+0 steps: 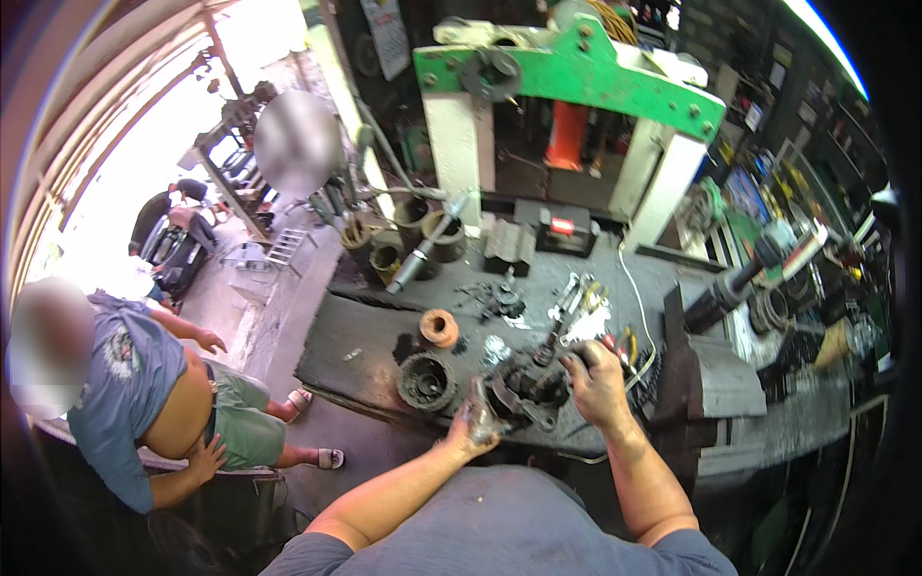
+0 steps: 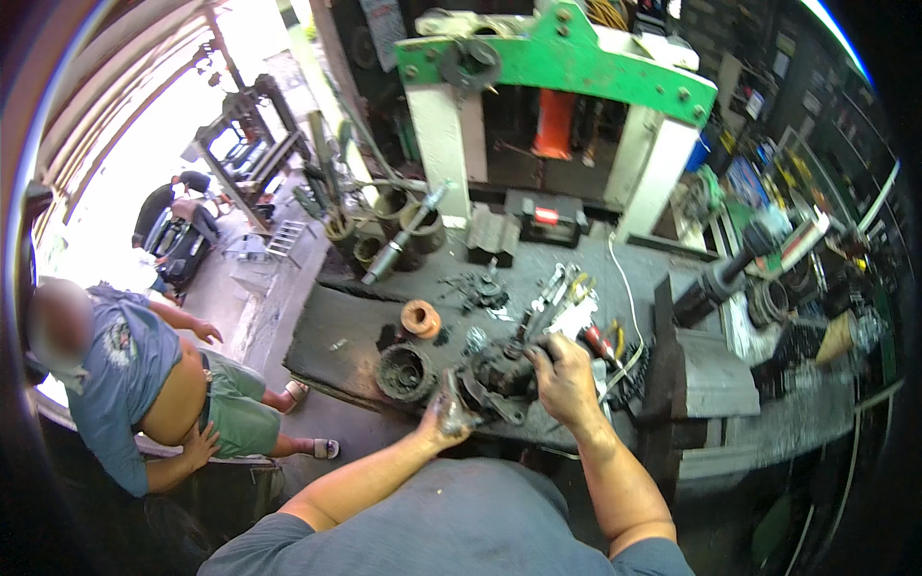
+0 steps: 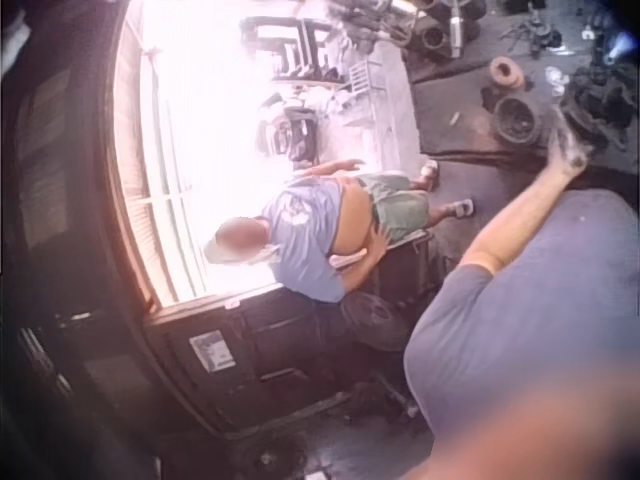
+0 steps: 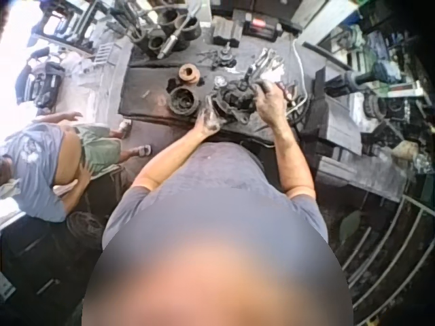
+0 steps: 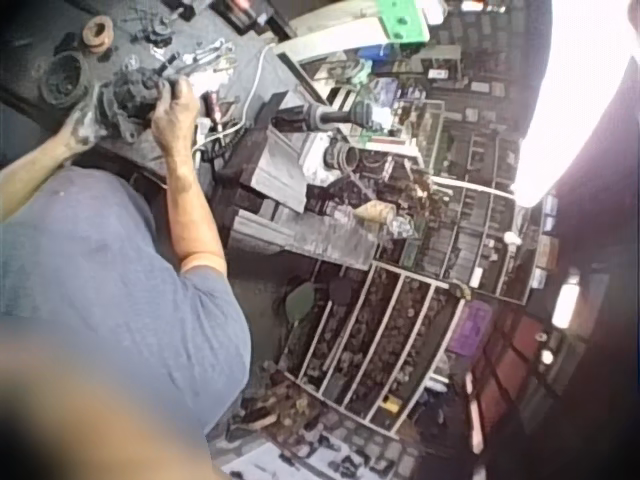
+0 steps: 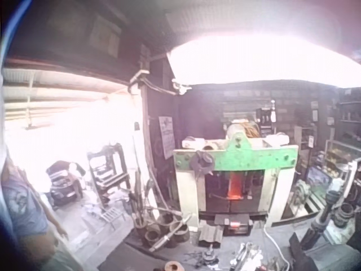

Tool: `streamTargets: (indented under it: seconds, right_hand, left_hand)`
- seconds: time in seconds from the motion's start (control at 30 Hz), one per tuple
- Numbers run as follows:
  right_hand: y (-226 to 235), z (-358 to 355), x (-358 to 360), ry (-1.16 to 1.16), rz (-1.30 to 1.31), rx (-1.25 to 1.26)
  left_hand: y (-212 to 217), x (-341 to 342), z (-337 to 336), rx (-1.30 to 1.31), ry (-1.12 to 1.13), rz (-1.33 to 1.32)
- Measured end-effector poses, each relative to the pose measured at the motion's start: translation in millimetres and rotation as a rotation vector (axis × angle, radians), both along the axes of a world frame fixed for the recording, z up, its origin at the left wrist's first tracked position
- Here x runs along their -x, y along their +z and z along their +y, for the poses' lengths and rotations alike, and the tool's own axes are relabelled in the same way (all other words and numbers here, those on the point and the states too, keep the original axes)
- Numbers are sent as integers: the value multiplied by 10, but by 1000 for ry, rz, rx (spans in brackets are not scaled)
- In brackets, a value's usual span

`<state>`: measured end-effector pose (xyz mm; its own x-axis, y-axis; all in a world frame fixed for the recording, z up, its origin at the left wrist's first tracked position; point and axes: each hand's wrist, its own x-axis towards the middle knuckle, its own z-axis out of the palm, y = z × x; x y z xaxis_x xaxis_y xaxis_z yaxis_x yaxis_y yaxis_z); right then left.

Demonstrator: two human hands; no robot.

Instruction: The person assembles a mechanical component on a workbench, using a screwdriver to tighten a bolt and inserting a cylindrical metal part into a housing. The person repeatedly adjusts and repositions the assembly while another person stands nearby.

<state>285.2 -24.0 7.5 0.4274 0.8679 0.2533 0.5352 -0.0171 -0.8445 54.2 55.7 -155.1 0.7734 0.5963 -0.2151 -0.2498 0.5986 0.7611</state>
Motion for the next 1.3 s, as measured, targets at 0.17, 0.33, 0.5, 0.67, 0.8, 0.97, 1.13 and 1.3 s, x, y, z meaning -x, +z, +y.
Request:
streamTargets:
  seconds: [0.17,0.33,0.5,0.67,0.8,0.97,1.13,1.3]
  right_hand:
    - [-105,27,-36,-83,-81,41]
    - [-97,96,-57,16,-137,-122]
    - [40,56,-111,39,-186,126]
    - [19,89,-148,67,-176,122]
    - [12,111,-116,55,-135,137]
    - [215,12,-19,67,-49,138]
    - [315,16,15,91,-136,66]
    - [307,5,27,82,-156,89]
  left_hand:
    - [-695,86,35,1016,-38,-348]
    - [-798,-59,4,889,122,-151]
    - [-793,458,70,-966,64,165]
    - [-1056,1322,-74,-893,-8,303]
    - [-1675,2190,-399,-252,58,385]
    - [-2231,3176,-1106,494,132,713]
    - [-2257,3671,-1645,-5,-563,1697]
    - [-2333,3675,-1666,-258,-707,1577]
